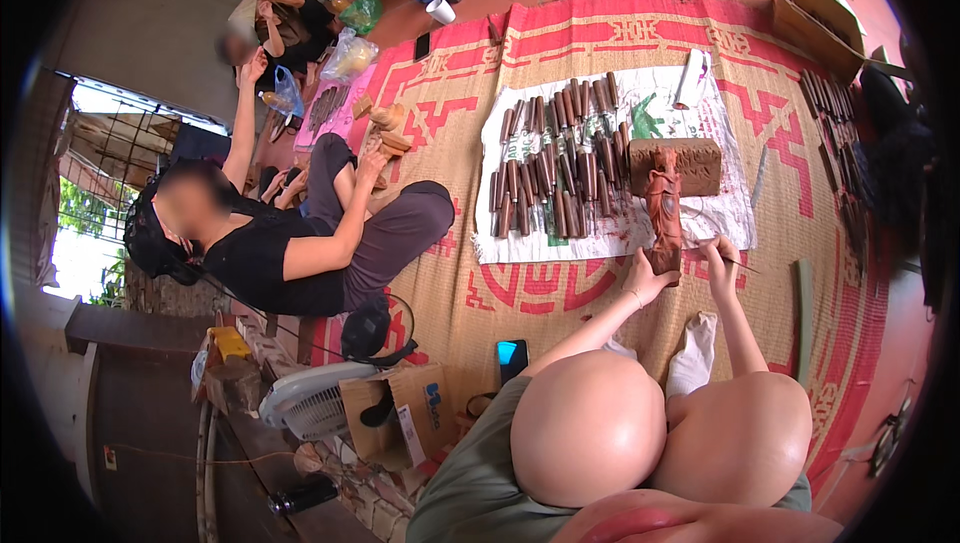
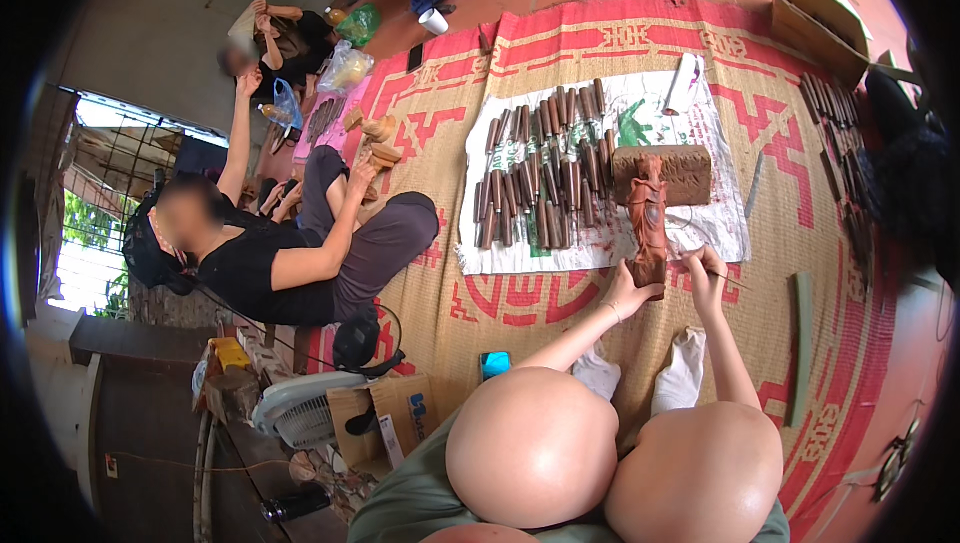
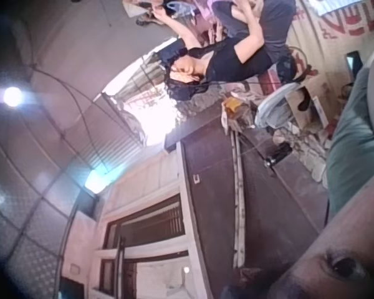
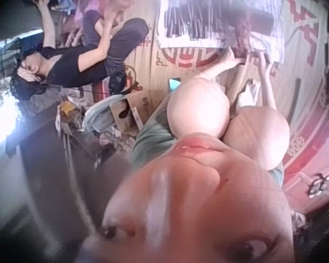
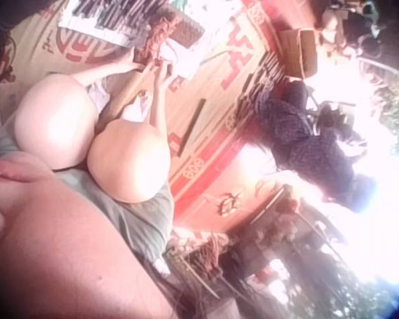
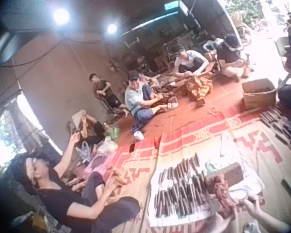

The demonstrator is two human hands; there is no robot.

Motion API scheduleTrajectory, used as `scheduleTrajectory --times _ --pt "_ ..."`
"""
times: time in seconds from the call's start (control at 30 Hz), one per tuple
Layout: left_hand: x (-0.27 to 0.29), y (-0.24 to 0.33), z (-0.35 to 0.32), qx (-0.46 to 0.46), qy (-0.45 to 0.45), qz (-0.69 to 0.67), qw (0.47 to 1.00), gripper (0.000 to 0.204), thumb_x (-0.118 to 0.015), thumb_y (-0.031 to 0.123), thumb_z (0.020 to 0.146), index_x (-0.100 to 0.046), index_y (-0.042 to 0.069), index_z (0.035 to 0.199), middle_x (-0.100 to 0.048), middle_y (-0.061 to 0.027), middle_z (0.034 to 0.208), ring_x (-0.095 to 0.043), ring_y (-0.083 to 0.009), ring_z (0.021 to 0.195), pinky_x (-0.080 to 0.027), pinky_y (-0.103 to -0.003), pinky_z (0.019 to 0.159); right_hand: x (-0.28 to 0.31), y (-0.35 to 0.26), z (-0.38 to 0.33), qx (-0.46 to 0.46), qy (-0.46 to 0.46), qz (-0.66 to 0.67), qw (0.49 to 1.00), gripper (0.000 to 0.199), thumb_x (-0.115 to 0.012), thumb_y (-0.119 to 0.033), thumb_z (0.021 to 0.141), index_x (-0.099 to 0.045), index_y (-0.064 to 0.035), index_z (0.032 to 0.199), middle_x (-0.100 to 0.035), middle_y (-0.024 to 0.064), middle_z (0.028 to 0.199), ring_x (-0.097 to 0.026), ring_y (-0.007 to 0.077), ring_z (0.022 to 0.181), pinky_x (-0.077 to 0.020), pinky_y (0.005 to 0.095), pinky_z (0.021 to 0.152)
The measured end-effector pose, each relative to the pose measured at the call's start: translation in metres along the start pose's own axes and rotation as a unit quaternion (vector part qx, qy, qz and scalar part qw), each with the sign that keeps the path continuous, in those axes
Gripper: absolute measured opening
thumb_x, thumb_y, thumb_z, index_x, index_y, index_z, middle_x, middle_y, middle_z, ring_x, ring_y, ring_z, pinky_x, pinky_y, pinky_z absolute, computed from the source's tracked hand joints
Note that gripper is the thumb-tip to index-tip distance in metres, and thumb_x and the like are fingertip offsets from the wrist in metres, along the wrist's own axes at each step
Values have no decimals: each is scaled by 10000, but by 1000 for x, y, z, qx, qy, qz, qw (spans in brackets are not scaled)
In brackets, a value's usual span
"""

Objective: The person carves a small wooden figurine using a chisel while seated on a mat. They hold the figurine in one hand and use the chisel to shape details, occasionally rotating the piece to access different sides.

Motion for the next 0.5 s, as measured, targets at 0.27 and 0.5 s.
scheduleTrajectory --times 0.27,0.5 --pt "-3 -18 5 -4 -4 1 1000 1187 -726 562 626 -117 -171 1335 -336 -354 1331 -392 -408 1243 -349 -387 1023 -13 16 -12 -50 -69 -44 995 135 -564 -39 831 -532 12 709 -629 97 791 -574 84 682 -453 216 573" --pt "2 -1 0 3 -8 17 1000 1164 -733 542 630 -136 -172 1328 -344 -356 1320 -400 -404 1235 -347 -389 1023 -5 4 8 70 -9 -133 989 149 -572 -50 831 -514 20 713 -627 82 784 -560 83 680 -462 226 624"
Point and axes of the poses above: each hand's wrist, its own z-axis towards the middle knuckle, its own x-axis out of the back of the hand, y = z × x, the point moved 10 cm from there along z, towards the middle knuckle
